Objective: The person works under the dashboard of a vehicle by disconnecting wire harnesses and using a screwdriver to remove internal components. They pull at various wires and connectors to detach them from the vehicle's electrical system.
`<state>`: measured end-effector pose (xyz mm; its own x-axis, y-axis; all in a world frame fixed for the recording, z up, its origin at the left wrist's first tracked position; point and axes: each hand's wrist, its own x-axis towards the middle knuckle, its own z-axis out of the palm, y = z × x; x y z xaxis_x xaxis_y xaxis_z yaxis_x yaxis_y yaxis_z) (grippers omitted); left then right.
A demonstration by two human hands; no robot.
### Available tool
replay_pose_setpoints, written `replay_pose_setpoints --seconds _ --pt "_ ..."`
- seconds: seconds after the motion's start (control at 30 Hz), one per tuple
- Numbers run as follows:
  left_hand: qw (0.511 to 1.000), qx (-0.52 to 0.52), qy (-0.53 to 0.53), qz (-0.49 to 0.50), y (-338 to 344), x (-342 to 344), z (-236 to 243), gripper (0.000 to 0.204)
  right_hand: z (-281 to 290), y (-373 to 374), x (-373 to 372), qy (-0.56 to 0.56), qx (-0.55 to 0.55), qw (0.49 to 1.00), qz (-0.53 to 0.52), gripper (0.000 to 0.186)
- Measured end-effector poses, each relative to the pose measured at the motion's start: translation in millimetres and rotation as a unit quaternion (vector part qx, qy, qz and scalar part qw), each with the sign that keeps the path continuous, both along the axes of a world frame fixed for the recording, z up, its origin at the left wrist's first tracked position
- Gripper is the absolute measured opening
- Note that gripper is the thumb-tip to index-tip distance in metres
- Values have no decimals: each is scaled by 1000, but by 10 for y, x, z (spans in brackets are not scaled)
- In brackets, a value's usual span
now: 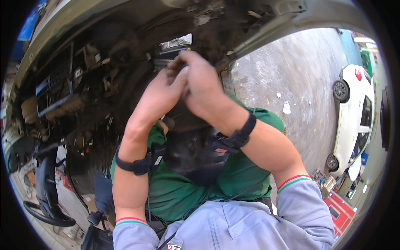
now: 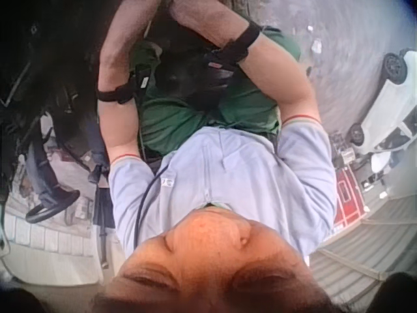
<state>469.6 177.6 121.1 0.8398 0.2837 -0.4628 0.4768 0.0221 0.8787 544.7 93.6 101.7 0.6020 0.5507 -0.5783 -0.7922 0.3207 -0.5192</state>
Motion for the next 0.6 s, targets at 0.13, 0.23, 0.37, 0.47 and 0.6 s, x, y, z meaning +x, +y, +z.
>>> replay_pose_setpoints --seconds 0.13,0.23,0.37,0.47,0.6 --pt "998 -43 7 33 55 -20 62 48 150 115 -20 16 -5 1000 -14 13" --pt "999 -7 17 30 99 -6 20 50 204 130 37 11 -16 1000 -6 14" --pt "996 -36 68 53 28 56 150 28 221 143 64 -19 -50 999 8 15" --pt "988 -109 83 72 110 -9 -26 24 169 127 85 -116 -122 982 79 19" --pt "981 -143 41 128 3 -48 -58 22 192 151 25 -219 -212 944 127 25"
